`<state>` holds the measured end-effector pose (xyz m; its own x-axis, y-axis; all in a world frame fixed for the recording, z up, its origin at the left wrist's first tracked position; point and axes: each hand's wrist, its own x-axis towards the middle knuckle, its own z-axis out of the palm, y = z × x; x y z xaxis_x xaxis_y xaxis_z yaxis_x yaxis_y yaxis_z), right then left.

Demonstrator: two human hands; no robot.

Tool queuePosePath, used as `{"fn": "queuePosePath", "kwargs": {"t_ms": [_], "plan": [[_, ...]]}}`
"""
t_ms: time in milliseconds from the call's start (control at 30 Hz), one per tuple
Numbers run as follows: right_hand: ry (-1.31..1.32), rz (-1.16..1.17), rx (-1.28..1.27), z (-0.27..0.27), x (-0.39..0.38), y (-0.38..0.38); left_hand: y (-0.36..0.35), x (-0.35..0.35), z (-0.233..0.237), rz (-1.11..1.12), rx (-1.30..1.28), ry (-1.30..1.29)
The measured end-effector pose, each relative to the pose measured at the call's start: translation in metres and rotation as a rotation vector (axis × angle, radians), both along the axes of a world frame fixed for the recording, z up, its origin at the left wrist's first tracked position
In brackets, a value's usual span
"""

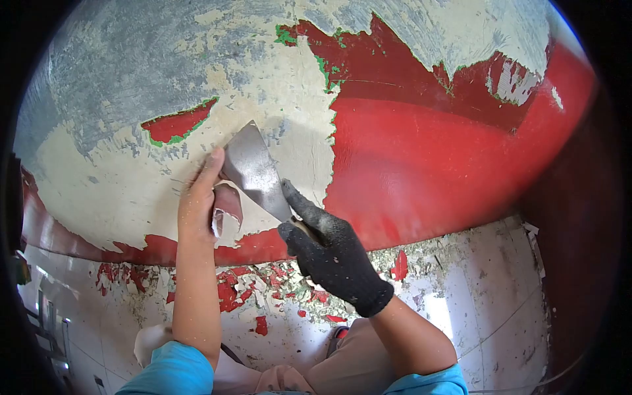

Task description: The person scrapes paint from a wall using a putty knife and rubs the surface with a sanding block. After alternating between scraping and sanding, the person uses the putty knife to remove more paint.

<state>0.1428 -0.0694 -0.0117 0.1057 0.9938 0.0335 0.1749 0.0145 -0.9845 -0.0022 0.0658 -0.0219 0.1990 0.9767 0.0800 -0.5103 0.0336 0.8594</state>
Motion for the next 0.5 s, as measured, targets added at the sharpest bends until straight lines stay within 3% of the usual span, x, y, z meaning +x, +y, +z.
{"fn": "queuePosePath", "kwargs": {"t_ms": [100,167,233,267,500], "plan": [[-0.090,0.022,0.033,0.003,0.013,-0.001,-0.005,-0.002,0.009,0.109,0.048,-0.020],[-0.178,0.002,0.091,0.004,0.017,0.000,-0.007,-0.009,0.011,0.121,0.083,0.120],[-0.130,-0.098,0.037,0.012,0.017,-0.002,-0.017,-0.016,0.027,-0.082,0.131,0.530],[-0.129,-0.097,0.038,0.012,0.018,-0.002,-0.010,-0.015,0.017,-0.064,0.198,0.660],[0.058,-0.151,0.128,0.004,0.012,0.007,-0.026,-0.001,0.020,-0.238,0.284,0.626]]}}
